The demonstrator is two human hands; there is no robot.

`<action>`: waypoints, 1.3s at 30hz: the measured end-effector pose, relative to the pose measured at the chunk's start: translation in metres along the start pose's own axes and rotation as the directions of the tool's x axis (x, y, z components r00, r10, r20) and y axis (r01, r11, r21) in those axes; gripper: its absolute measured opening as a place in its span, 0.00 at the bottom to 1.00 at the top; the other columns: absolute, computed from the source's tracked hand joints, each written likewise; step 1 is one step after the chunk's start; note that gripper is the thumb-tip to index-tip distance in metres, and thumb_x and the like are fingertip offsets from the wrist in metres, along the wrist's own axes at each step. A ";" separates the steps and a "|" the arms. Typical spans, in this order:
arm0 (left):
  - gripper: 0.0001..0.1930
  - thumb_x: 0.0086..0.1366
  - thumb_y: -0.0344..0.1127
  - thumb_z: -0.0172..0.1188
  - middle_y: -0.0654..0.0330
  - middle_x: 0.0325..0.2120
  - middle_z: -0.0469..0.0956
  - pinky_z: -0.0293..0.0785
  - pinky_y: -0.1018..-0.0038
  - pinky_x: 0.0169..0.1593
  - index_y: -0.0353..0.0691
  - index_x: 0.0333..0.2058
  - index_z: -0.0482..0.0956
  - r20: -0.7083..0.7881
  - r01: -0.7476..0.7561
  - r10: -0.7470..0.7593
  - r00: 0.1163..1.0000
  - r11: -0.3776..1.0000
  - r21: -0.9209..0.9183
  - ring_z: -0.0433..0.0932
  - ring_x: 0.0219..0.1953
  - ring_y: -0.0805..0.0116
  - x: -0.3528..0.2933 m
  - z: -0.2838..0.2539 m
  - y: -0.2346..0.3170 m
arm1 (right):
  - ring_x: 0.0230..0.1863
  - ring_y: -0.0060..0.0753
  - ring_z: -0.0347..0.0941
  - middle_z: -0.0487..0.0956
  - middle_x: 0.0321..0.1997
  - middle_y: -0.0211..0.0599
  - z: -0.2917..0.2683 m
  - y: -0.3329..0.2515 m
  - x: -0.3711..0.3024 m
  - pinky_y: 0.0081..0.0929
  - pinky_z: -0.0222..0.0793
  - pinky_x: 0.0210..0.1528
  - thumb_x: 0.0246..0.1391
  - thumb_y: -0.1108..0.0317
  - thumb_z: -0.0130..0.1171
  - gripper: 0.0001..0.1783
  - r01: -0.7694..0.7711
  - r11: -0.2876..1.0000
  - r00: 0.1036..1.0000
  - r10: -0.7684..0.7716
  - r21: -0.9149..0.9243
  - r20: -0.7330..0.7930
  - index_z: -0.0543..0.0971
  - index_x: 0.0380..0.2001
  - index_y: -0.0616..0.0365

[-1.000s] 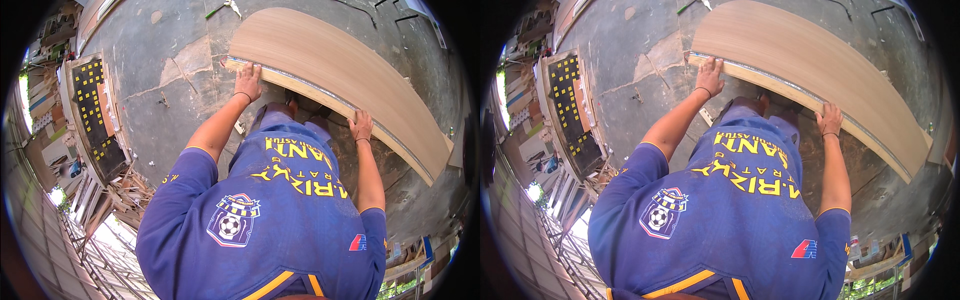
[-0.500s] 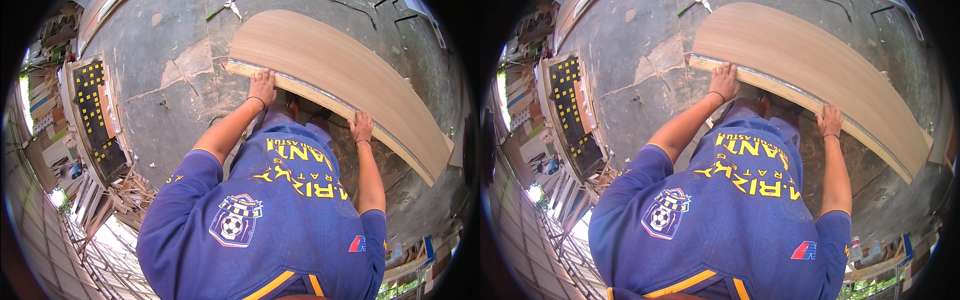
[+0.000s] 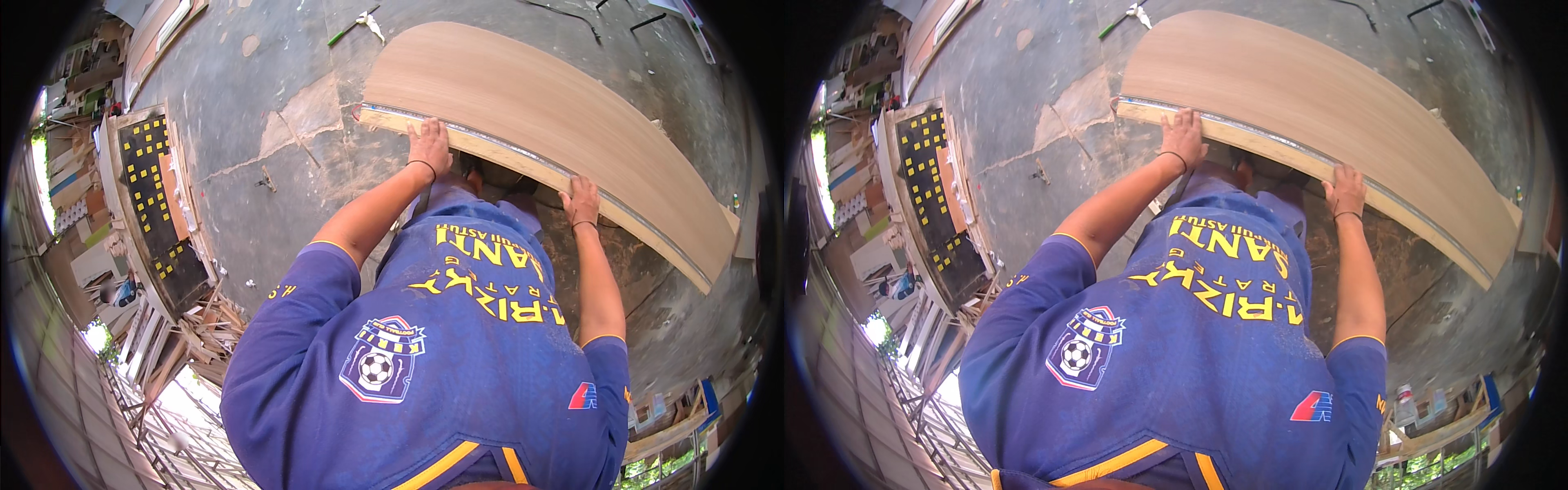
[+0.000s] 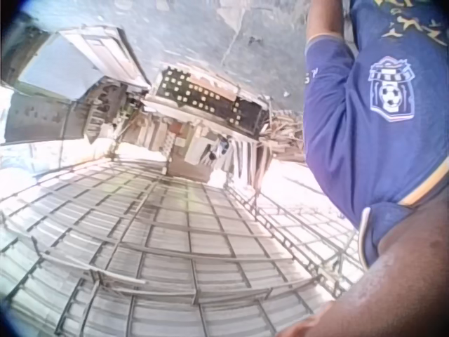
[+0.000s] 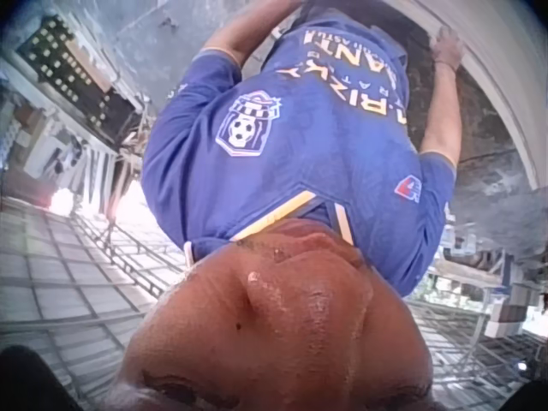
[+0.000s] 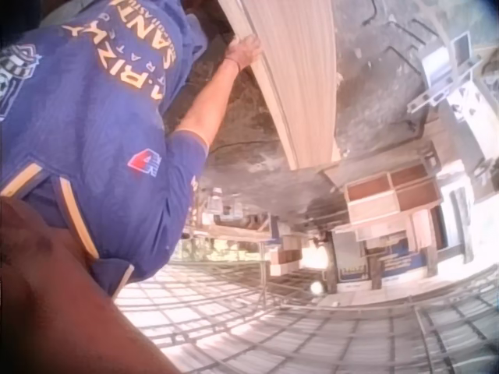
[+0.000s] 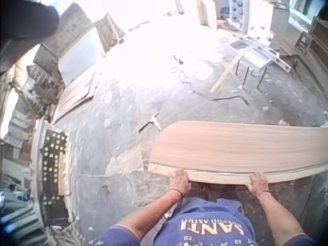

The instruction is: The person sands the edge of a curved wooden board using a hand tool, then retrieves a tape measure from a workbench and measures the length of the board.

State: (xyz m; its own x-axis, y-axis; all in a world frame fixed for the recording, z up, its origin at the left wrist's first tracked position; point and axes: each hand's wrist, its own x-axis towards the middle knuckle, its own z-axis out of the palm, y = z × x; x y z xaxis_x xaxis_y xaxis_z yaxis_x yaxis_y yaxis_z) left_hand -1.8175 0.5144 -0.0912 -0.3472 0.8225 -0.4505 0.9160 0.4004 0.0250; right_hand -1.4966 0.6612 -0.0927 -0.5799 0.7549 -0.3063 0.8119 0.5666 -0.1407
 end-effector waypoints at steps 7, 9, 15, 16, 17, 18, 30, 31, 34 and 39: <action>0.35 0.51 0.46 0.56 0.50 0.55 0.56 0.41 0.46 0.60 0.36 0.55 0.57 0.038 -0.209 0.210 0.977 0.977 -0.038 0.53 0.59 0.55 0.009 -0.001 0.076 | 0.51 0.39 0.61 0.67 0.50 0.34 0.017 0.005 0.004 0.37 0.61 0.50 0.41 0.56 0.59 0.27 -0.004 0.999 1.000 0.005 0.043 -0.018 0.70 0.45 0.53; 0.34 0.51 0.46 0.55 0.51 0.56 0.57 0.40 0.46 0.60 0.37 0.55 0.58 0.054 -0.267 0.269 0.962 0.963 -0.036 0.53 0.60 0.55 0.013 -0.002 0.096 | 0.50 0.37 0.61 0.67 0.47 0.32 0.019 0.001 0.006 0.36 0.63 0.47 0.41 0.56 0.59 0.25 -0.022 1.000 0.999 0.022 0.008 -0.029 0.70 0.45 0.51; 0.35 0.48 0.47 0.58 0.52 0.54 0.57 0.44 0.48 0.60 0.40 0.54 0.58 0.062 -0.221 0.218 0.974 0.975 0.034 0.54 0.58 0.54 0.013 0.001 0.147 | 0.51 0.35 0.61 0.67 0.47 0.32 0.009 0.015 0.003 0.37 0.61 0.47 0.40 0.56 0.59 0.24 0.057 0.997 0.998 -0.057 0.048 -0.005 0.70 0.43 0.49; 0.35 0.49 0.48 0.58 0.53 0.54 0.57 0.44 0.49 0.60 0.40 0.54 0.58 0.085 -0.199 0.194 0.977 0.978 0.056 0.54 0.58 0.54 0.015 -0.002 0.149 | 0.51 0.35 0.60 0.67 0.47 0.32 0.008 0.023 0.001 0.38 0.60 0.48 0.40 0.56 0.59 0.24 0.089 0.994 0.996 -0.089 0.066 0.005 0.70 0.43 0.49; 0.36 0.49 0.47 0.58 0.53 0.55 0.57 0.42 0.49 0.60 0.40 0.55 0.57 0.107 -0.195 0.186 0.977 0.978 0.078 0.54 0.59 0.55 0.017 -0.005 0.153 | 0.52 0.35 0.60 0.67 0.47 0.33 0.007 0.036 -0.002 0.38 0.59 0.48 0.40 0.56 0.59 0.24 0.122 0.989 0.992 -0.123 0.084 0.015 0.70 0.43 0.50; 0.36 0.50 0.47 0.57 0.53 0.55 0.56 0.41 0.50 0.61 0.39 0.55 0.56 0.131 -0.181 0.167 0.977 0.978 0.105 0.53 0.59 0.56 0.016 -0.011 0.154 | 0.52 0.35 0.60 0.67 0.48 0.33 0.006 0.053 -0.009 0.38 0.58 0.49 0.40 0.55 0.59 0.25 0.088 0.993 0.996 -0.089 0.080 0.006 0.70 0.43 0.50; 0.34 0.48 0.45 0.59 0.51 0.51 0.60 0.48 0.57 0.60 0.34 0.50 0.59 0.145 0.036 -0.073 0.987 0.969 0.244 0.57 0.56 0.54 0.020 -0.014 0.177 | 0.53 0.31 0.59 0.66 0.47 0.29 -0.001 0.260 -0.078 0.37 0.56 0.48 0.38 0.62 0.61 0.27 -0.064 0.997 0.993 0.068 0.040 -0.100 0.67 0.46 0.47; 0.34 0.48 0.45 0.59 0.51 0.51 0.60 0.48 0.57 0.60 0.34 0.50 0.59 0.150 0.049 -0.087 0.985 0.968 0.246 0.57 0.56 0.54 0.021 -0.015 0.179 | 0.52 0.31 0.59 0.66 0.47 0.29 -0.003 0.258 -0.075 0.37 0.56 0.48 0.38 0.62 0.62 0.27 -0.067 0.997 0.993 0.070 0.036 -0.097 0.68 0.45 0.47; 0.33 0.47 0.45 0.59 0.49 0.51 0.59 0.49 0.59 0.60 0.34 0.50 0.59 0.158 0.075 -0.116 0.981 0.966 0.246 0.57 0.56 0.54 0.022 -0.016 0.183 | 0.51 0.31 0.60 0.67 0.46 0.28 -0.004 0.262 -0.074 0.36 0.56 0.46 0.38 0.62 0.62 0.26 -0.047 0.998 0.994 0.052 0.045 -0.097 0.68 0.44 0.47; 0.35 0.48 0.46 0.58 0.46 0.53 0.57 0.48 0.58 0.60 0.33 0.51 0.58 0.172 0.116 -0.158 0.972 0.966 0.230 0.55 0.57 0.53 0.024 -0.014 0.182 | 0.51 0.32 0.60 0.67 0.46 0.28 -0.005 0.261 -0.072 0.36 0.57 0.45 0.38 0.62 0.62 0.25 -0.011 0.999 0.994 0.017 0.052 -0.110 0.68 0.43 0.47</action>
State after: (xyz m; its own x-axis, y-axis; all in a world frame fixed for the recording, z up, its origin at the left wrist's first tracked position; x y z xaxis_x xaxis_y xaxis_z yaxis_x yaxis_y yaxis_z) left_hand -1.6620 0.6129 -0.0854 -0.4474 0.6674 -0.5954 0.8911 0.3891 -0.2335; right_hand -1.2435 0.7565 -0.1030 -0.5702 0.7960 -0.2033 0.8206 0.5402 -0.1865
